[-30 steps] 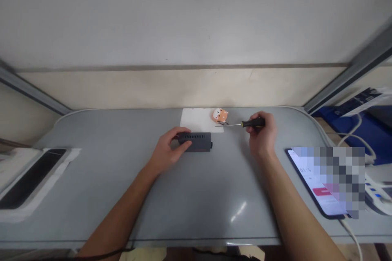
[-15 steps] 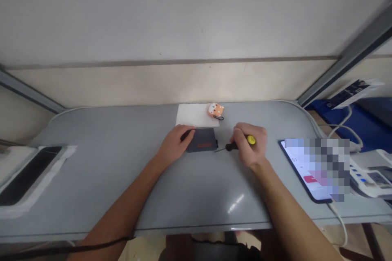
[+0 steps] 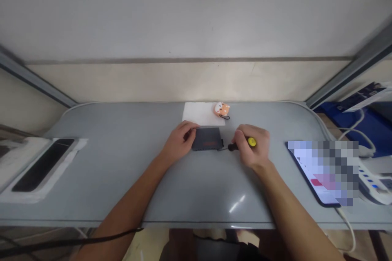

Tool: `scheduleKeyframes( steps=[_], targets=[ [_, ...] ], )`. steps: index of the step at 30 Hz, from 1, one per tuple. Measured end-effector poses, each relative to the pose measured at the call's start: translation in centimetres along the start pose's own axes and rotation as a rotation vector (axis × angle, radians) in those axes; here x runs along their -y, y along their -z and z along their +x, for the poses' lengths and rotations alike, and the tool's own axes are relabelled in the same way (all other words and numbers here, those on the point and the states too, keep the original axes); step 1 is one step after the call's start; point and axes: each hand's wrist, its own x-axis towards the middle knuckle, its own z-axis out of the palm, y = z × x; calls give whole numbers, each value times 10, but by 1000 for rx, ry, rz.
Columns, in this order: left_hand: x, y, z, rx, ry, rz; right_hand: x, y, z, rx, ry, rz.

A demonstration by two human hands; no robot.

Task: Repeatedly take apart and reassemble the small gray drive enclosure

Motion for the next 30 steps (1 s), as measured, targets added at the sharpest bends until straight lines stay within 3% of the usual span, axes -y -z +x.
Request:
scheduleKeyframes(
  steps=[15,20,24,30],
  targets=[
    [2,3,-1,-48,-29,36,1,3,1,-42,27,33],
    [2,4,-1,-46,-12,22,7,-10,-4,83,-42,99],
    [1,4,-2,-50,20,-1,11,-26,-12,206,17,132],
    [-4,5,0,-113,4,-19,12,-31,-14,148,12,147]
  ],
)
